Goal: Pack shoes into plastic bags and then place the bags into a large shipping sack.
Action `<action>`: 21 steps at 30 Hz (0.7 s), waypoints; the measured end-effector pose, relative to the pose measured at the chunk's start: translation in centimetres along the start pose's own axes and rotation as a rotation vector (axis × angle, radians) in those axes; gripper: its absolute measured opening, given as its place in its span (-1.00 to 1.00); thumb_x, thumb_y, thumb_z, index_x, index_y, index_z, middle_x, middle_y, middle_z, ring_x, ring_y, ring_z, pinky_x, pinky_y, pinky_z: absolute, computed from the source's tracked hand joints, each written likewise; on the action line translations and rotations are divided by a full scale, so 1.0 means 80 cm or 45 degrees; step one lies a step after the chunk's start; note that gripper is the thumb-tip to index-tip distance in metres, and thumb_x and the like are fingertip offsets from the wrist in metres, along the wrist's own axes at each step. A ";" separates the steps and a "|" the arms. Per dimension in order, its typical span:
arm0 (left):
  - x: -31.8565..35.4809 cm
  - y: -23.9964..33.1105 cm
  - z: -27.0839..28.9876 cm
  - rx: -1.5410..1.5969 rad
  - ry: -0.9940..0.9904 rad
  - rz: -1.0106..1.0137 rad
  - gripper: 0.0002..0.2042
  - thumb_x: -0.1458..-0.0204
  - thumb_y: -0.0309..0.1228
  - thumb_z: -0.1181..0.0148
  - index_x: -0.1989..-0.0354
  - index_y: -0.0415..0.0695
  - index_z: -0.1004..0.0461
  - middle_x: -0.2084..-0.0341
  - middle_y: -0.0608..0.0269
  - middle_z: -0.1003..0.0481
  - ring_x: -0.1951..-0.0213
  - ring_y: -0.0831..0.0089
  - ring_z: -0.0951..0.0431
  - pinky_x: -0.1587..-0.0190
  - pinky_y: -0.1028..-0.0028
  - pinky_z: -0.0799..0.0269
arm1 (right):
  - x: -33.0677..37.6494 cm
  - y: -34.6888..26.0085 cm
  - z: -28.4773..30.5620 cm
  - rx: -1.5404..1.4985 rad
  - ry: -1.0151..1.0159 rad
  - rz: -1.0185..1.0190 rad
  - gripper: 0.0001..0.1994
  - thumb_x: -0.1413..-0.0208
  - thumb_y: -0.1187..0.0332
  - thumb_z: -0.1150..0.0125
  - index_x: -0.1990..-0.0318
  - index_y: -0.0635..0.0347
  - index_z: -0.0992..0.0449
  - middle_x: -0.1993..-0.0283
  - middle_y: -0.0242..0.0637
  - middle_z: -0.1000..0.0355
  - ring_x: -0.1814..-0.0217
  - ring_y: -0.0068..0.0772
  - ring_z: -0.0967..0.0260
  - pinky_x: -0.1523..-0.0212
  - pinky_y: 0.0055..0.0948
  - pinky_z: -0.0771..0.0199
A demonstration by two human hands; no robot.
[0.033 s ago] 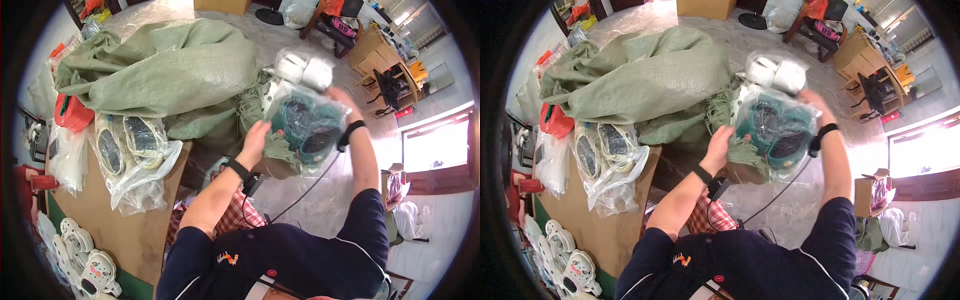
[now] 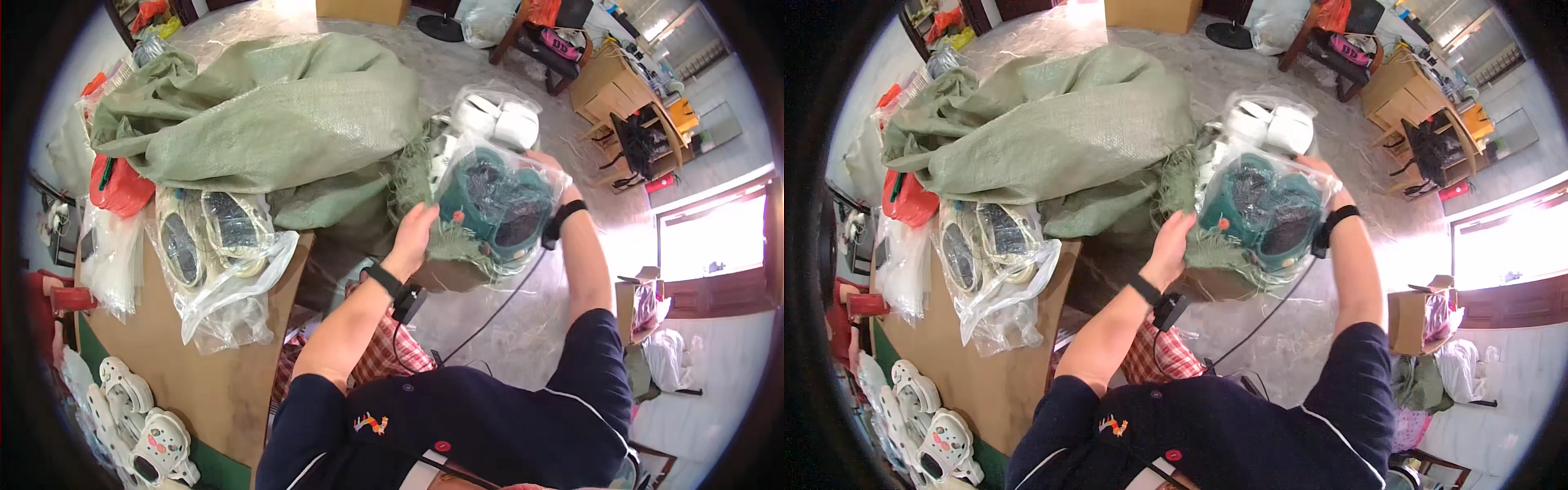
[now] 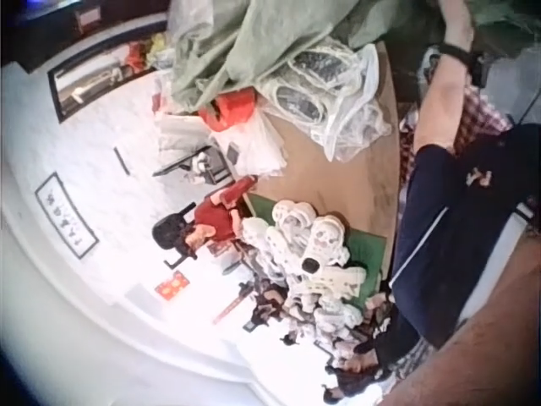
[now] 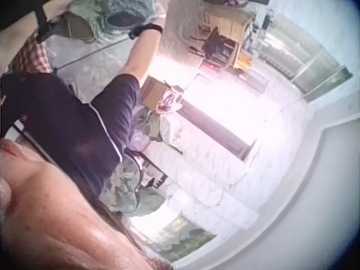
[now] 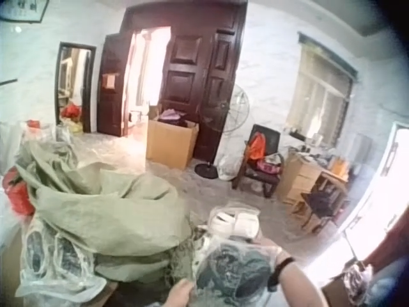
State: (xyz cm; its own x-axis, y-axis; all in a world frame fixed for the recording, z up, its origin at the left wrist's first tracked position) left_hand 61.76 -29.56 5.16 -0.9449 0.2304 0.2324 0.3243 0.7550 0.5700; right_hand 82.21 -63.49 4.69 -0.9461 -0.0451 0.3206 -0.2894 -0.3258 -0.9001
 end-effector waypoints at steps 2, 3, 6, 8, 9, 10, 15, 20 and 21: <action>0.000 -0.025 0.026 -0.112 0.051 -0.034 -0.78 -0.16 -0.37 0.03 0.10 -0.21 -0.38 0.19 0.28 -0.46 0.18 0.52 -0.46 0.09 0.48 -0.37 | -0.018 0.018 0.002 0.287 -0.013 0.413 -0.72 -0.08 0.29 -0.18 0.12 0.29 -0.50 0.21 -0.25 -0.50 0.20 -0.49 -0.41 0.14 -0.52 -0.40; 0.010 -0.016 0.071 -0.104 0.150 -0.142 -0.78 -0.16 -0.36 0.03 0.09 -0.20 -0.38 0.19 0.29 -0.46 0.15 0.52 -0.45 0.07 0.46 -0.36 | 0.000 -0.014 -0.094 0.859 -0.122 0.873 -0.72 -0.13 0.28 -0.10 0.12 0.31 -0.49 0.24 -0.21 -0.50 0.24 -0.51 -0.40 0.18 -0.53 -0.40; 0.014 0.015 0.045 0.053 0.210 -0.180 -0.79 -0.15 -0.37 0.00 0.11 -0.19 -0.40 0.23 0.34 -0.45 0.10 0.55 -0.39 0.04 0.47 -0.30 | -0.013 -0.013 -0.108 0.462 0.297 0.195 -0.52 -0.21 0.06 0.23 0.08 0.33 -0.45 0.08 0.12 -0.44 0.07 0.08 -0.39 0.04 -0.19 -0.33; 0.013 0.010 0.034 -0.153 0.255 -0.156 -0.79 -0.16 -0.37 0.01 0.10 -0.18 -0.40 0.21 0.34 -0.45 0.12 0.55 -0.40 0.05 0.48 -0.30 | -0.006 0.008 -0.080 0.552 0.465 0.405 -0.60 -0.18 0.09 0.06 0.15 0.29 -0.47 0.08 -0.23 -0.45 0.02 -0.32 -0.33 0.04 -0.34 -0.27; 0.018 0.006 0.053 -0.210 0.213 -0.171 -0.75 -0.16 -0.35 0.01 0.04 -0.17 -0.36 0.15 0.31 -0.44 0.07 0.53 -0.39 0.00 0.45 -0.28 | 0.000 0.006 -0.100 0.377 0.420 0.256 -0.60 -0.17 0.09 0.05 0.15 0.31 -0.46 0.09 -0.21 -0.45 0.03 -0.34 -0.34 0.04 -0.37 -0.27; 0.021 0.002 0.072 -0.266 0.173 -0.184 -0.71 -0.16 -0.33 0.00 -0.03 -0.16 -0.32 0.10 0.29 -0.43 0.03 0.50 -0.39 -0.05 0.42 -0.27 | 0.008 0.005 -0.119 0.207 0.369 0.105 -0.60 -0.17 0.10 0.05 0.16 0.32 -0.46 0.09 -0.19 -0.46 0.03 -0.36 -0.34 0.04 -0.40 -0.27; 0.033 -0.001 0.085 -0.474 0.231 -0.083 -0.75 -0.16 -0.35 0.01 0.01 -0.12 -0.30 0.15 0.32 -0.45 0.20 0.51 -0.50 0.26 0.46 -0.47 | 0.053 -0.032 -0.125 0.111 0.732 0.284 -0.51 -0.18 0.07 0.06 -0.02 0.36 -0.42 0.03 -0.06 -0.44 -0.05 -0.24 -0.35 -0.02 -0.38 -0.27; 0.042 0.000 0.088 -0.629 0.409 -0.034 -0.60 -0.11 -0.35 -0.06 -0.08 -0.16 -0.14 0.20 0.22 -0.43 0.26 0.46 -0.49 0.30 0.47 -0.43 | 0.080 -0.064 -0.156 0.439 0.700 0.477 -0.31 -0.04 -0.06 -0.10 -0.13 0.42 -0.28 -0.09 0.19 -0.32 -0.15 0.08 -0.28 -0.13 -0.26 -0.26; 0.048 0.002 0.092 -0.715 0.517 -0.026 -0.55 -0.09 -0.36 -0.09 -0.11 -0.17 -0.09 0.21 0.18 -0.42 0.30 0.46 -0.48 0.33 0.49 -0.41 | 0.084 -0.068 -0.165 0.468 0.632 0.430 -0.29 -0.01 -0.05 -0.14 -0.11 0.45 -0.28 -0.07 0.21 -0.33 -0.15 0.10 -0.28 -0.14 -0.24 -0.24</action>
State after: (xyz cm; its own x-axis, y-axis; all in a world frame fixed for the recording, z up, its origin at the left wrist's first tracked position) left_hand 57.84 -24.03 0.39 -0.8953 -0.1115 0.4313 0.3836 0.2993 0.8736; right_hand 75.52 -49.59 7.83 -0.9554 0.2074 -0.2102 0.0170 -0.6721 -0.7403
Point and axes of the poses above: each hand's wrist, its own x-axis away from the middle knuckle, its own z-axis out of the back of the hand, y = z × x, the point moved 3 cm from there along -x, towards the middle knuckle
